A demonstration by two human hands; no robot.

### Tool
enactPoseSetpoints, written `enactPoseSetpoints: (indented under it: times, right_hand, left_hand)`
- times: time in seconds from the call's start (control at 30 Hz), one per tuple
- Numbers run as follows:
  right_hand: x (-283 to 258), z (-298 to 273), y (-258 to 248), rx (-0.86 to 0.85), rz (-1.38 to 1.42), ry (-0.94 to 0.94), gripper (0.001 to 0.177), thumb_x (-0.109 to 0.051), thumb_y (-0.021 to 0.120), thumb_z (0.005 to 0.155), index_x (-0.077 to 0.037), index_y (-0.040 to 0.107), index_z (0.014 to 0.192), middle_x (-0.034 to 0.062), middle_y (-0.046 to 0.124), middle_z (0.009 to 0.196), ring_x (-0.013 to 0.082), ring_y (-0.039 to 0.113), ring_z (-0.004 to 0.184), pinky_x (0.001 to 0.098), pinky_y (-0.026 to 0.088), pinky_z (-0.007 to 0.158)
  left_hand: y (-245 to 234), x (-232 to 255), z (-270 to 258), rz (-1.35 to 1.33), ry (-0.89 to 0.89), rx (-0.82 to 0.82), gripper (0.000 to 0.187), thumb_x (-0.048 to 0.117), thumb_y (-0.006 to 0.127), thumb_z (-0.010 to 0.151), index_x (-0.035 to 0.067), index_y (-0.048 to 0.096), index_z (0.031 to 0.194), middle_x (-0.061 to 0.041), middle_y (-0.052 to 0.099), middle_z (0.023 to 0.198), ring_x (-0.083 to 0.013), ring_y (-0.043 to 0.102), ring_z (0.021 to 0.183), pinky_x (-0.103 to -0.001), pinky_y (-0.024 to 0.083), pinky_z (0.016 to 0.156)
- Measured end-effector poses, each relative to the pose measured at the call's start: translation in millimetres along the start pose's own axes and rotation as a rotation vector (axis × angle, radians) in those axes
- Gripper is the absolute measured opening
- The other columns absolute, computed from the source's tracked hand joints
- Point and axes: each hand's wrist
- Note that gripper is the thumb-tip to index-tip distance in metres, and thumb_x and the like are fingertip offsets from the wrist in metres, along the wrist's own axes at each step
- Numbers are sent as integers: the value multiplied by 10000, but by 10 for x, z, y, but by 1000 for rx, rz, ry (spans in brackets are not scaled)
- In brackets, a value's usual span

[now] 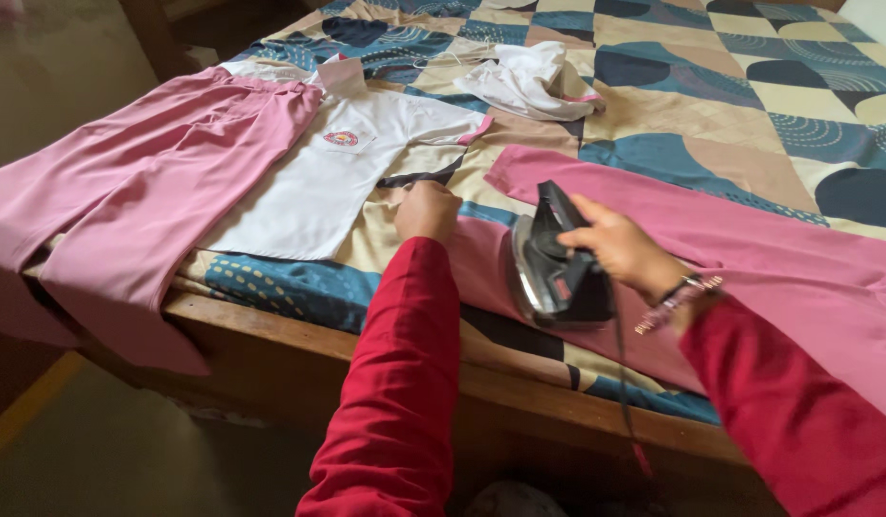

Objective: The person irons a pair of pink trousers laid out on a bed. They use a handheld iron to smooth the fabric, moving it back and forth along the legs and waist area while holding the garment in place with the other hand.

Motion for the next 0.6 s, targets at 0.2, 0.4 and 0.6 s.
enactPoseSetpoints:
  times: [0.2,0.4,0.6]
  right_hand:
    - [-128,-418,-399,169,-33,-99,668,-96,621,960,106,355,1538,-43,651,1259,7,605,1148,152,421,1003]
    - [-329,-601,-424,174,140,118,693,-111,623,920,38,404,1561,39,652,963,120,619,867,269,481,807]
    - [-224,-703,-398,183,-10,85,663,-104,616,946,40,421,1563,75,649,916,127,621,849,238,471,799]
  left_hand:
    - [124,20,-53,151,317,232,197,250,654,926,169,827,874,-123,779,906,-362,735,879,-473,572,820]
    - [75,158,-269,163,503,-342,177,213,815,676,224,850,849,-113,744,842,-325,726,857,-428,570,813]
    - [117,92,-176,168,622,93,168,201,756,821,297,841,930,-59,781,959,-276,641,1102,-463,477,902]
Point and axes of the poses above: each hand's wrist, its own z-axis towards the middle knuckle, its own y-axis out of the palm, x = y × z
